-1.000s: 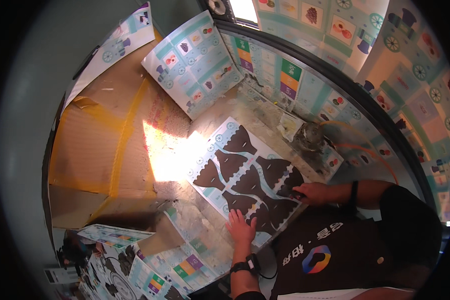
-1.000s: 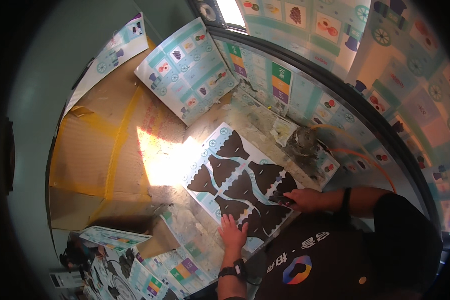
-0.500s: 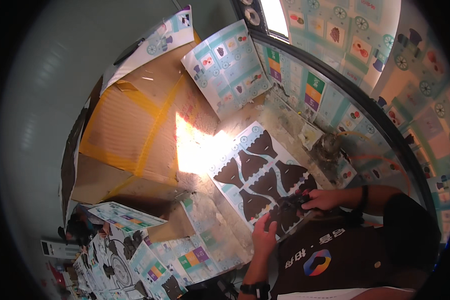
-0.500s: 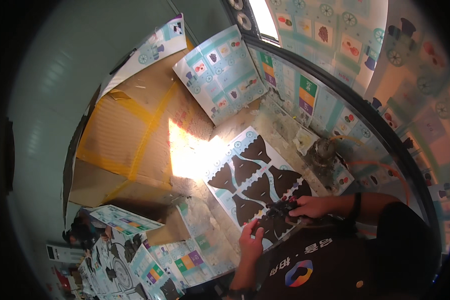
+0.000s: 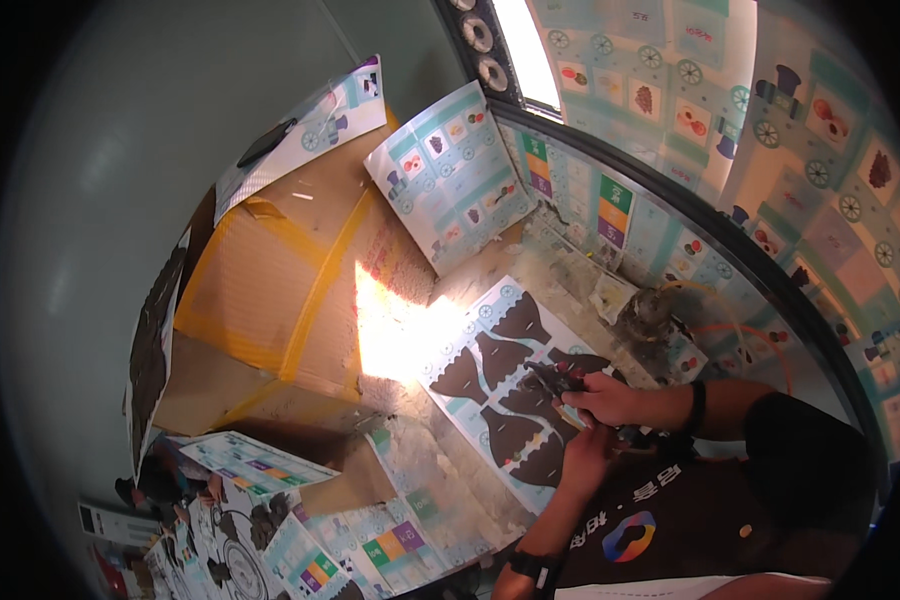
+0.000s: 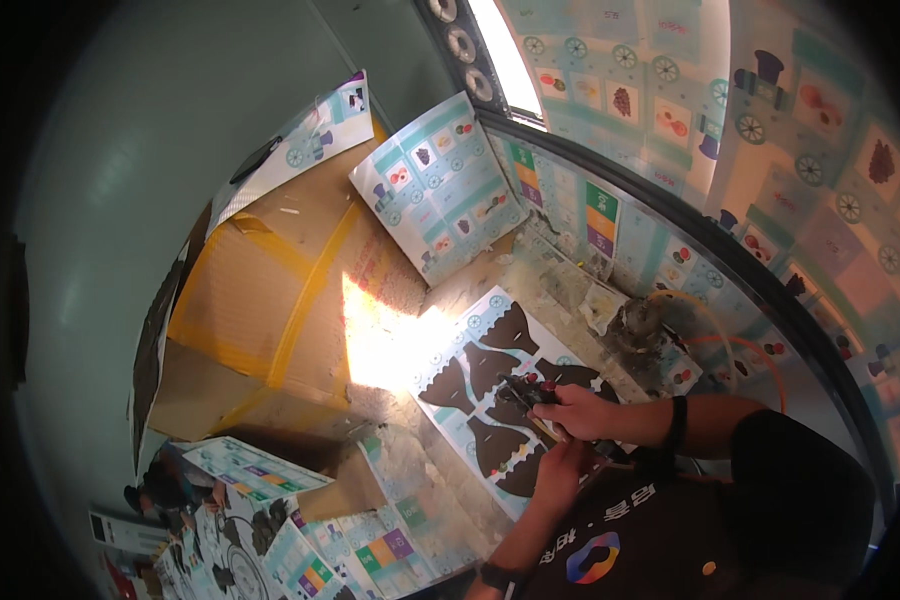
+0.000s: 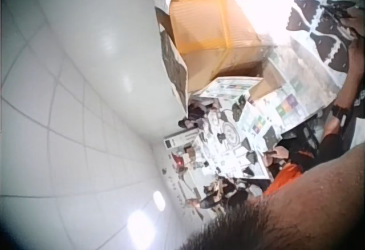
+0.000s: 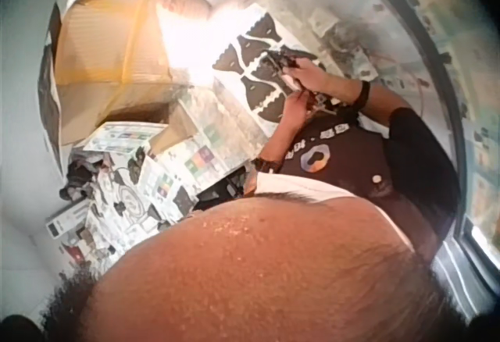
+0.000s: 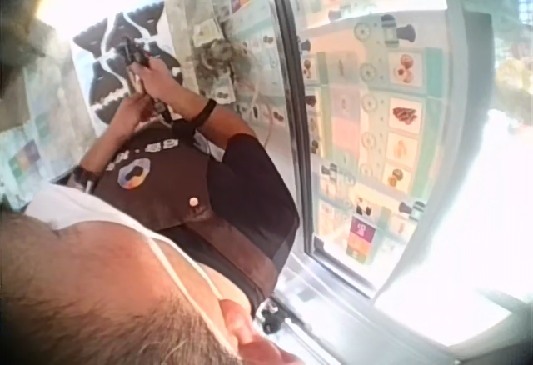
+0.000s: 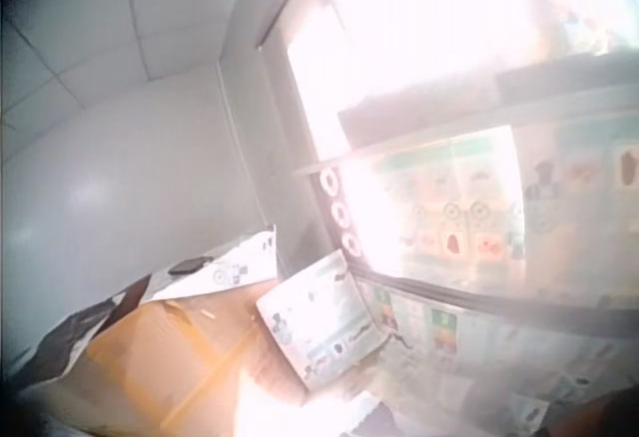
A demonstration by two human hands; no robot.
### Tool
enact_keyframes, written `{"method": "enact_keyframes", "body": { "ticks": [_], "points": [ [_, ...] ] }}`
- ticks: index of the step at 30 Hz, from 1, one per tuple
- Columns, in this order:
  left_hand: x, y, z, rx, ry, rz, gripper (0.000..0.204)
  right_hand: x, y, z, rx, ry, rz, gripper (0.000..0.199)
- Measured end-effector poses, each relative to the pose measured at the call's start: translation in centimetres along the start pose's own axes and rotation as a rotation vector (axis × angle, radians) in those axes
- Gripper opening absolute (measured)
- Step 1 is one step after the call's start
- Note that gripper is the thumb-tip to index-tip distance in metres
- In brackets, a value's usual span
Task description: The person places a dark material over a sheet of paper and uses a handheld tool to cut out shapes. They then remove the cut shapes and the remaining material from the paper by hand.
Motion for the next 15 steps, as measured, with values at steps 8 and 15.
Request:
{"method": "enact_keyframes", "body": {
  "ticks": [8, 15],
  "points": [
    [-1.2, -1.8, 2.6, 0.309, -0.030, -0.600, 0.030, 2.6, 0.1, 0.3, 0.065, 0.178, -0.030, 0.020],
    [-6.4, -0.2, 9.0, 0.332, -0.320, -0.543, 0.024, 10.7, -0.5, -2.6, 0.159, 0.720, -0.239, 0.035]
  ]
}}
Point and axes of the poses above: each hand's wrist, its own z-axis towards the middle knuckle, its own x-axis out of the back of the hand, y = z × x, the point moved 7 cm from there along z, towards the middle knuckle
